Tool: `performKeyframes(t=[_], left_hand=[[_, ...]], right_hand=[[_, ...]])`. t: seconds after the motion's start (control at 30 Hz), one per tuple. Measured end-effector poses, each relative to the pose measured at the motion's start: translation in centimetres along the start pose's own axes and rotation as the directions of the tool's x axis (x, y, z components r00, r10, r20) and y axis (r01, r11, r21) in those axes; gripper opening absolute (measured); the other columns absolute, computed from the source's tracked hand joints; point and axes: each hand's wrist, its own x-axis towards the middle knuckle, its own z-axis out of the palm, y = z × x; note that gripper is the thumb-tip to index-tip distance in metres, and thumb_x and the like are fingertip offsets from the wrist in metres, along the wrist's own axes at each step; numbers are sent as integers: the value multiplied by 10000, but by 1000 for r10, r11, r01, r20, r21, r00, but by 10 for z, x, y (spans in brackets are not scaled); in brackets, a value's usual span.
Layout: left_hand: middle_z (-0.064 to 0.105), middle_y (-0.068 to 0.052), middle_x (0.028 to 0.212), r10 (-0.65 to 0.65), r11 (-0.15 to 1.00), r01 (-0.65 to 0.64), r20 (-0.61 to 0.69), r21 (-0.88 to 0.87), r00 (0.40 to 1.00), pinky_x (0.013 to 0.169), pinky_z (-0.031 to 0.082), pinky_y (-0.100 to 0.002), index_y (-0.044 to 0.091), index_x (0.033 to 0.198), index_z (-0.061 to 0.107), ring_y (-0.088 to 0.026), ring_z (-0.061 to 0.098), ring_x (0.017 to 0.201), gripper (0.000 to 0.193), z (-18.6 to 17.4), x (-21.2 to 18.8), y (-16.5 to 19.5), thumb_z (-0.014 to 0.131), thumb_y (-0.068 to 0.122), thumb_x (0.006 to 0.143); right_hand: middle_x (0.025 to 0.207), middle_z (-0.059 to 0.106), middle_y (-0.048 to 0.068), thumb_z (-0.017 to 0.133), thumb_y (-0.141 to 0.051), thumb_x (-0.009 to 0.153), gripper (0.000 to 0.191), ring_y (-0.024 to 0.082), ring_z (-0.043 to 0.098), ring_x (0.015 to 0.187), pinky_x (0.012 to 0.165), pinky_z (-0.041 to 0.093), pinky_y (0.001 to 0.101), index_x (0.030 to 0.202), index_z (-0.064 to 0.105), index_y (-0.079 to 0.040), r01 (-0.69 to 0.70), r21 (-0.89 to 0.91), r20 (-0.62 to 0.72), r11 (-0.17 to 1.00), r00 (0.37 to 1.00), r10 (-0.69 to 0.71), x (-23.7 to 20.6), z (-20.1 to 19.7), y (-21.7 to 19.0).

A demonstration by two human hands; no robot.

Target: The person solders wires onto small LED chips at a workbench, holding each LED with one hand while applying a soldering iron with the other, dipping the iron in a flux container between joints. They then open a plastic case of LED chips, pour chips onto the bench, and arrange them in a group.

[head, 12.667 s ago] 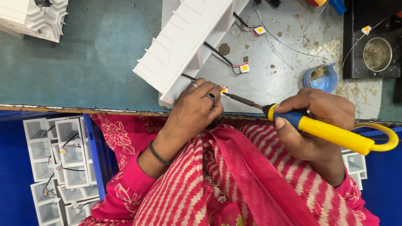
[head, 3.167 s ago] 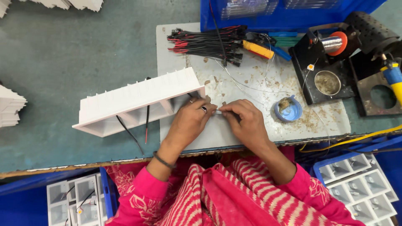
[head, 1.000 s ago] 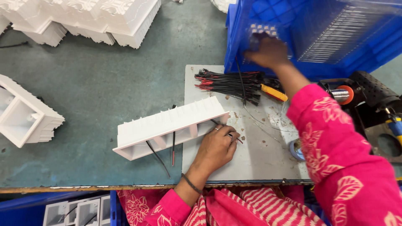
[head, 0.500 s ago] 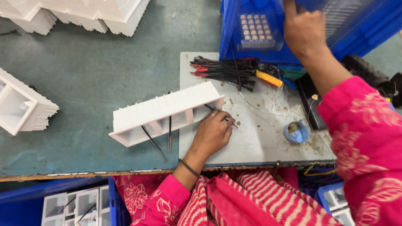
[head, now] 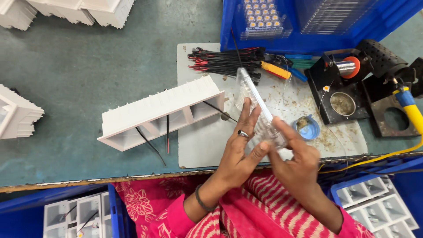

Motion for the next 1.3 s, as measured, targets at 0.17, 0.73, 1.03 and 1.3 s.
performKeyframes(t=[0.17, 0.73, 1.03, 1.3], left_hand=[[125, -187, 1775, -78, 995, 79, 13, -63, 997, 1208, 408, -434, 48, 1623, 304, -347, 283, 1611, 773, 1, 2, -7, 551, 493, 1041], [188, -216, 1768, 1, 1000, 0, 47, -18, 999, 1225, 404, -422, 7, 1581, 406, -360, 286, 1625, 588, 8, 5, -13, 486, 366, 1121], [231, -186, 1764, -105, 994, 107, 54, -32, 993, 1136, 500, -409, -6, 1572, 436, -303, 301, 1611, 691, 4, 5, -1, 631, 384, 1036], [257, -201, 1744, -231, 968, 229, -14, -101, 973, 975, 601, -341, -23, 1250, 543, -289, 452, 1508, 453, 12, 11, 10, 759, 187, 912]], right_hand=[[1454, 617, 208, 785, -46, 858, 669, 257, 669, 1278, 1055, 576, 357, 1452, 506, 84, -201, 422, 256, 884, 962, 97, -1, -14, 15], [1414, 641, 217, 796, 61, 764, 751, 263, 646, 1293, 1012, 583, 375, 1458, 510, 83, -482, 607, 408, 632, 871, 273, 17, -24, 32], [1496, 580, 220, 754, 127, 786, 665, 283, 627, 1319, 1015, 603, 408, 1410, 525, 110, -498, 698, 447, 515, 865, 230, 15, -26, 45], [1472, 587, 203, 765, 132, 755, 750, 262, 614, 1319, 1015, 576, 375, 1459, 516, 62, -558, 672, 527, 487, 822, 214, 18, -37, 47]])
